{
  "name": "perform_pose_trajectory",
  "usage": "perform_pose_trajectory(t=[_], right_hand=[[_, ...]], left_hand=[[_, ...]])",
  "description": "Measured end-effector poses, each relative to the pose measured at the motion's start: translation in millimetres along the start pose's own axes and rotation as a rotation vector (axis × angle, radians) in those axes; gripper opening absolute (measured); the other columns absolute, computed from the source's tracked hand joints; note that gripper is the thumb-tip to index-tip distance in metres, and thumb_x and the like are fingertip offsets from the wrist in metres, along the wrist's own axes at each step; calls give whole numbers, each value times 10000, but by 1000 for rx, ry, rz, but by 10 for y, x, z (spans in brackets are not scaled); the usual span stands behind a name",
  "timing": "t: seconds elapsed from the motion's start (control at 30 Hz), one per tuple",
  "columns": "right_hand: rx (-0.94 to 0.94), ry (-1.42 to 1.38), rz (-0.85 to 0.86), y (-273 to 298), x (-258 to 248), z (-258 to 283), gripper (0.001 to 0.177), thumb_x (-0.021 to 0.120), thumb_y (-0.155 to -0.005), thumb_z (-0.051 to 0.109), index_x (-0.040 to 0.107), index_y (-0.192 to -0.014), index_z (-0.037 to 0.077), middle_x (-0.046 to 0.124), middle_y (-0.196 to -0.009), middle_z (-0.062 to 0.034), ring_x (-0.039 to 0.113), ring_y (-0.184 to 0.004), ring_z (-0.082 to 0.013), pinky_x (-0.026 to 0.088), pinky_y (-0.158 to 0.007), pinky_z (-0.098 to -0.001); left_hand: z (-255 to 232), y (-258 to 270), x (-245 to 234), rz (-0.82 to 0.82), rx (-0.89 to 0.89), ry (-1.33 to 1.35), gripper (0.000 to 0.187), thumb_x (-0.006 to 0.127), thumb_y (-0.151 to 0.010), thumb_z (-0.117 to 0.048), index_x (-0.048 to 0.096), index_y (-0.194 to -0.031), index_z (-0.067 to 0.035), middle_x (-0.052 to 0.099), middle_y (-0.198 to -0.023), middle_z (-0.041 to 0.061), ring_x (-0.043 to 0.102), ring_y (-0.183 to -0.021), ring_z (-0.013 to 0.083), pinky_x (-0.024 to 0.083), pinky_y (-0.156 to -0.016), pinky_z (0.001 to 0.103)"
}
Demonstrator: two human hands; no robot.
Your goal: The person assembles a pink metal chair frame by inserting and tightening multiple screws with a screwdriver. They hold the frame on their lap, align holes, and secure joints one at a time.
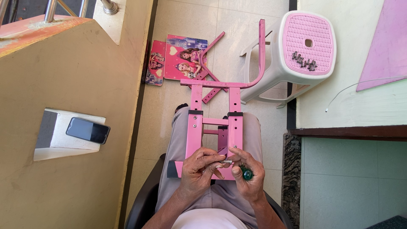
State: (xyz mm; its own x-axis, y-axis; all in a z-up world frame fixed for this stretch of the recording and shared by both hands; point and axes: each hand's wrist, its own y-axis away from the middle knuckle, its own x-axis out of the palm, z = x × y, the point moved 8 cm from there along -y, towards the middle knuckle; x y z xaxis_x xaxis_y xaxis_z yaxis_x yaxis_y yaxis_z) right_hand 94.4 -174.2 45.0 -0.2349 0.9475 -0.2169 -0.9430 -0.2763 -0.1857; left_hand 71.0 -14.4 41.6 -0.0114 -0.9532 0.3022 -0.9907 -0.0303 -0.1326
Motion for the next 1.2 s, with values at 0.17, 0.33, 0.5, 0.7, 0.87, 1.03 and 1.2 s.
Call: perform_pose_trajectory(t=[0.17, 0.33, 0.5, 0.7, 0.87, 1.03, 1.2], right_hand=[[-46, 8, 5, -4, 33, 31, 289, 680, -1004, 295, 697, -1032, 7, 735, -843, -87, 724, -717, -125, 593, -595, -257], [-27, -31, 38, -22, 46, 21, 248, 646, -1041, 268, 750, -1028, 43, 756, -830, -57, 752, -758, -111, 610, -639, -248], [-12, 7, -20, -36, 1, 57, 341, 690, -944, 283, 697, -1122, -7, 731, -846, -77, 700, -707, -113, 566, -591, -247], [-63, 14, 6, -22, 36, 64, 244, 687, -1008, 256, 728, -1019, 16, 726, -823, -59, 694, -720, -114, 560, -617, -243], [9, 6, 21, -22, 27, -27, 274, 639, -1017, 272, 756, -963, 30, 738, -772, -35, 711, -686, -101, 554, -587, -223], [-15, 5, -26, -78, 17, 47, 362, 695, -946, 330, 700, -1065, -12, 720, -816, -60, 694, -692, -105, 568, -576, -228], [8, 39, -3, -136, 49, 166, 246, 712, -991, 270, 742, -983, 26, 742, -833, -52, 664, -704, -102, 528, -604, -249]], left_hand=[[-28, -9, 4, 7, 25, -30, 190, 627, -1014, -1, 712, -1183, 6, 626, -1118, 122, 752, -936, 164, 732, -704, 254], [-44, -6, 12, 17, 35, -38, 197, 628, -1016, 4, 715, -1193, 6, 628, -1117, 121, 742, -945, 158, 732, -704, 258], [-45, -8, -4, 1, 27, -8, 193, 615, -1025, -1, 708, -1194, 12, 618, -1131, 127, 745, -961, 163, 731, -715, 262], [-37, -22, -2, 5, 32, -17, 209, 610, -1022, 4, 706, -1208, 15, 614, -1122, 126, 737, -951, 163, 732, -719, 262], [-24, -18, 0, 10, 34, -38, 205, 601, -1028, 2, 710, -1202, 11, 612, -1123, 125, 732, -956, 159, 733, -714, 255], [28, -53, -23, -18, 37, 11, 203, 616, -1015, 5, 709, -1195, 13, 614, -1117, 128, 738, -936, 157, 735, -716, 260], [56, -44, -56, -34, 10, 0, 206, 605, -1002, 46, 720, -1173, 23, 613, -1106, 138, 723, -925, 180, 729, -692, 279]])
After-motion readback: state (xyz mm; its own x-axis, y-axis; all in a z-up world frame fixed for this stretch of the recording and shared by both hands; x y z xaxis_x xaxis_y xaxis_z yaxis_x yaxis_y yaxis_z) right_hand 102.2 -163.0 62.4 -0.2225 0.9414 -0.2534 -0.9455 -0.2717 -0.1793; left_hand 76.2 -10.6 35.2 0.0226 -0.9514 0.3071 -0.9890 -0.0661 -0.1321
